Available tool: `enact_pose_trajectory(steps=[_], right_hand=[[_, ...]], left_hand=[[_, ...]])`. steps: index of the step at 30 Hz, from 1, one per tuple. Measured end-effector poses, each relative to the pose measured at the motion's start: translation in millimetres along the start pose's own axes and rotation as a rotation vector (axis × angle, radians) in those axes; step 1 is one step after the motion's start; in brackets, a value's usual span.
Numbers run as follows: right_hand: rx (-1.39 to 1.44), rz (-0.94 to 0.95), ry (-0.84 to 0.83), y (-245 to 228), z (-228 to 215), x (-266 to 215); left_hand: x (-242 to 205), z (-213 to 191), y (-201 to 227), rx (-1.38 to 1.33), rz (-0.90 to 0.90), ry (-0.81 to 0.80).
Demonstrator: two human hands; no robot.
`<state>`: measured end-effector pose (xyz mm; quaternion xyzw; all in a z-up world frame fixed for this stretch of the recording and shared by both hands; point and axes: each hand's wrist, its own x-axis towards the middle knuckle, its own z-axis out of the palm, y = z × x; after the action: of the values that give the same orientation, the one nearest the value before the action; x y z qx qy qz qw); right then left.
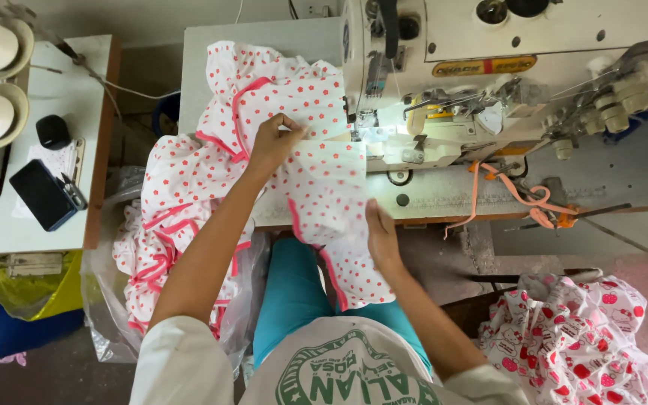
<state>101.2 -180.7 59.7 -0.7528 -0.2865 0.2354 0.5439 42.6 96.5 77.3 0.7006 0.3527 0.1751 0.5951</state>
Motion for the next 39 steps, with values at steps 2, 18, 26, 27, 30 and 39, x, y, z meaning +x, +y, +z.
enact_pose_trajectory(steps=[2,18,26,27,30,39], right_hand=[[0.855,0.486,0.006,-131,-27,-73],[0.046,0.142,-0.047,126,-12,-33],[0.006,0.088,-0.015,82,2,-10],[0.006,0.090,-0.013,76,4,-6],[-0.062,0.112,0.016,52,11,6],[-0.103,0.081,0.095,65,35,74]], left_hand=[[-12,2,7,0.160,0.055,0.033],[-33,23,31,0.817,0.428,0.175],[13,18,25,0.809,0.628,0.318],[23,17,28,0.808,0.629,0.316],[50,11,34,0.866,0.627,0.341],[-46,45,27,0.622,0.516,0.617]])
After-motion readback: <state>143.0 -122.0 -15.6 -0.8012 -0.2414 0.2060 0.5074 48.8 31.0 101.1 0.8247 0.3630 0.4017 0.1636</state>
